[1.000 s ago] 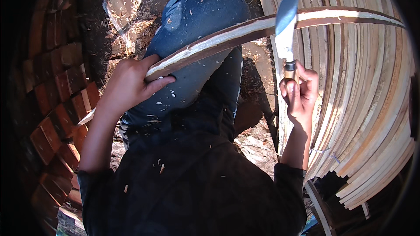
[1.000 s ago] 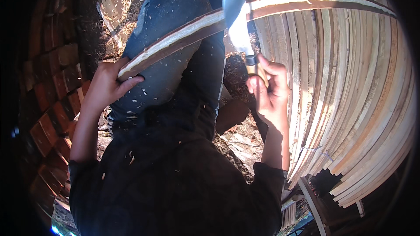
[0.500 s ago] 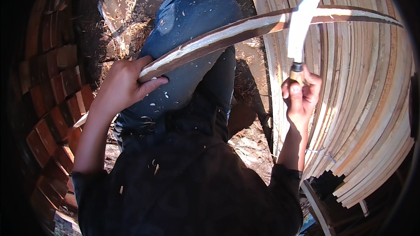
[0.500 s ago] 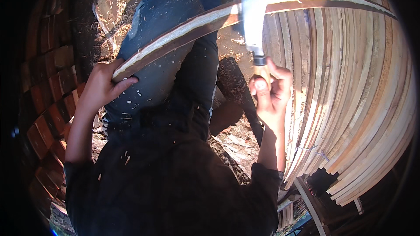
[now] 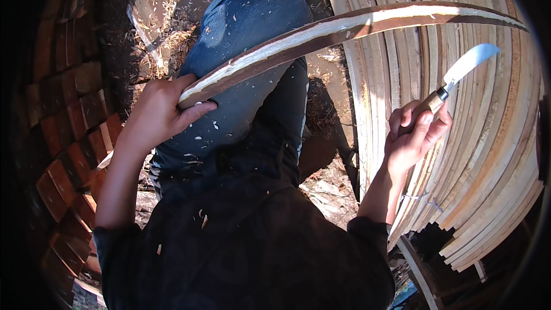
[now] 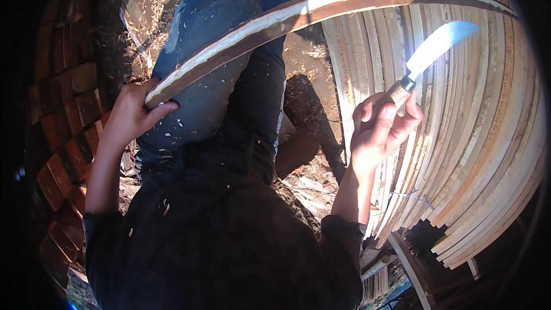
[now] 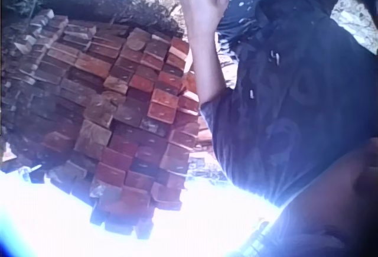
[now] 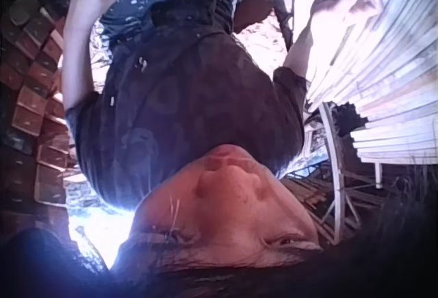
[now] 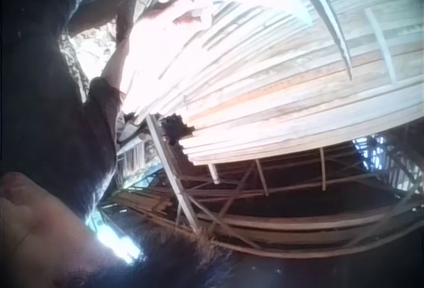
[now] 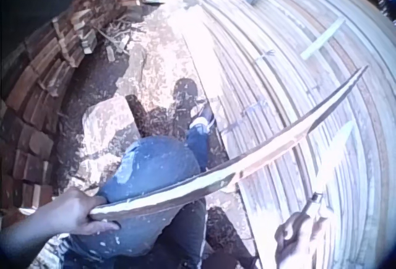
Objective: The person sits on the ground and uses a curved knife to shave thin strips from a long piece of wood held between their legs. They repeatedly scrape the blade along the wood's length to remove the outer layer, creating fine wood shavings.
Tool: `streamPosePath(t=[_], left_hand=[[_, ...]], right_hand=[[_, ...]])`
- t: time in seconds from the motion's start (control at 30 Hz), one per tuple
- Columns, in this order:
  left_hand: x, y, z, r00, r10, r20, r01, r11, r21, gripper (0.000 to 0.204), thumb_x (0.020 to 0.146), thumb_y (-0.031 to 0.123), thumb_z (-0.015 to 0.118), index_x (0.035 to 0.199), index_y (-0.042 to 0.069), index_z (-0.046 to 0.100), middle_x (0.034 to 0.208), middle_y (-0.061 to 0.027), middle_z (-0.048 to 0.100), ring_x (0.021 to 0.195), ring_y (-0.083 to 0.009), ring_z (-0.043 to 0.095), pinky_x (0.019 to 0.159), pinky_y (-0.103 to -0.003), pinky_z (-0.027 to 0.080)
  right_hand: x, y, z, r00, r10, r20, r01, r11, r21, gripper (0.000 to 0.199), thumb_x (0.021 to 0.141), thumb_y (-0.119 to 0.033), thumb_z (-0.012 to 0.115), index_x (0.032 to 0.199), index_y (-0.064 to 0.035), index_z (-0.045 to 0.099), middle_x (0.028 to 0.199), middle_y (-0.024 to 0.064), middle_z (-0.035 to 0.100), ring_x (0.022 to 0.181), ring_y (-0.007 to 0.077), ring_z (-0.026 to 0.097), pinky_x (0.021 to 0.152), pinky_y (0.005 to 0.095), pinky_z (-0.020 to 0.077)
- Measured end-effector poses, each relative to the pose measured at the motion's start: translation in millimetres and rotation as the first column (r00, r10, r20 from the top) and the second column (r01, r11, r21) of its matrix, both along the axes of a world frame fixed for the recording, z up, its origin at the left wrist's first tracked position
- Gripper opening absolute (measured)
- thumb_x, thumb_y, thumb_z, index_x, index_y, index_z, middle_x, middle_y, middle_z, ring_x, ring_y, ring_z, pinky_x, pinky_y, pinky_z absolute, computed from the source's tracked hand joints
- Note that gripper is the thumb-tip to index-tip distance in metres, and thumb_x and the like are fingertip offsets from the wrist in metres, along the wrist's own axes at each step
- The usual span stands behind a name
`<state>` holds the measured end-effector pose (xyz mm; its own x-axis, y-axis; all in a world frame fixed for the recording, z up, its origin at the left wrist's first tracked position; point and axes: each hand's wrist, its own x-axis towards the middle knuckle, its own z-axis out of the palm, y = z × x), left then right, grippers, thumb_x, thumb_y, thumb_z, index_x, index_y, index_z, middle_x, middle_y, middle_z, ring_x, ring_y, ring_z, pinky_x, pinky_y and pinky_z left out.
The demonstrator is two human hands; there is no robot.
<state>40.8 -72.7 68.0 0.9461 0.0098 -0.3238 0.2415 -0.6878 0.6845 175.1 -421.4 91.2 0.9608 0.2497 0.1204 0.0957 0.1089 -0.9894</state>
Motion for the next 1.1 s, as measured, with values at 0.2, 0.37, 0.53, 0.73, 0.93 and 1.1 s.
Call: streamPosePath(t=[0.2, 0.37, 0.53, 0.73, 0.93, 1.1], left_hand=[[-2, 2, 0, 0.998, -0.016, 0.052, 0.015, 0.999, 0.029, 0.039, 0.076, 0.035, 0.076, 0.089, 0.000, 0.064, 0.067, -0.0197, 0.061, 0.064, -0.0366, 0.063, 0.059, -0.041, 0.049], [-1, 2, 0, 1.000, -0.013, 0.002, 0.013, 0.999, 0.030, 0.038, 0.076, 0.035, 0.075, 0.089, 0.001, 0.064, 0.065, -0.0187, 0.061, 0.062, -0.0360, 0.062, 0.059, -0.041, 0.049], [0, 1, -1, 0.999, -0.005, 0.039, 0.004, 1.000, 0.005, 0.039, 0.076, 0.036, 0.075, 0.089, 0.001, 0.064, 0.063, -0.0184, 0.060, 0.061, -0.0358, 0.062, 0.058, -0.041, 0.049], [-2, 4, -3, 0.996, -0.020, 0.084, 0.015, 0.998, 0.060, 0.040, 0.075, 0.035, 0.076, 0.089, 0.000, 0.064, 0.062, -0.0192, 0.059, 0.061, -0.0360, 0.062, 0.058, -0.041, 0.048], [-2, 2, -1, 1.000, -0.030, -0.001, 0.030, 0.999, 0.041, 0.039, 0.075, 0.035, 0.076, 0.089, 0.000, 0.064, 0.059, -0.0184, 0.058, 0.059, -0.0354, 0.062, 0.057, -0.041, 0.048], [1, 1, -2, 1.000, -0.012, -0.021, 0.012, 1.000, 0.005, 0.037, 0.076, 0.034, 0.075, 0.088, 0.001, 0.064, 0.061, -0.0186, 0.059, 0.060, -0.0354, 0.063, 0.058, -0.041, 0.048]], right_hand=[[-3, 10, -10, 0.970, 0.223, -0.099, -0.237, 0.956, -0.172, 0.037, 0.094, -0.013, 0.058, 0.126, -0.0065, 0.040, 0.080, 0.0041, 0.055, 0.064, 0.0084, 0.051, 0.057, 0.0215, 0.0415], [-5, 12, -16, 0.980, 0.161, -0.120, -0.183, 0.961, -0.209, 0.031, 0.094, -0.023, 0.059, 0.120, -0.0162, 0.045, 0.068, 0.0034, 0.048, 0.054, 0.0087, 0.044, 0.045, 0.0211, 0.0327], [2, 8, -22, 0.999, 0.020, -0.051, -0.022, 0.999, -0.038, 0.030, 0.097, -0.024, 0.053, 0.124, -0.0142, 0.044, 0.079, 0.0052, 0.051, 0.054, 0.0075, 0.044, 0.043, 0.0209, 0.0320], [5, 6, -13, 0.989, 0.094, -0.110, -0.086, 0.994, 0.073, 0.033, 0.094, -0.016, 0.058, 0.122, -0.0109, 0.040, 0.078, 0.0048, 0.055, 0.058, 0.0074, 0.047, 0.049, 0.0215, 0.0375], [3, 6, -15, 0.976, 0.173, -0.133, -0.188, 0.977, -0.104, 0.031, 0.095, -0.016, 0.056, 0.122, -0.0104, 0.041, 0.087, 0.0071, 0.056, 0.058, 0.0083, 0.048, 0.051, 0.0223, 0.0396], [-23, 21, -17, 0.837, 0.348, -0.422, -0.494, 0.811, -0.313, 0.033, 0.092, -0.011, 0.060, 0.120, -0.0014, 0.045, 0.089, 0.0053, 0.057, 0.072, 0.0070, 0.051, 0.070, 0.0244, 0.0426]])
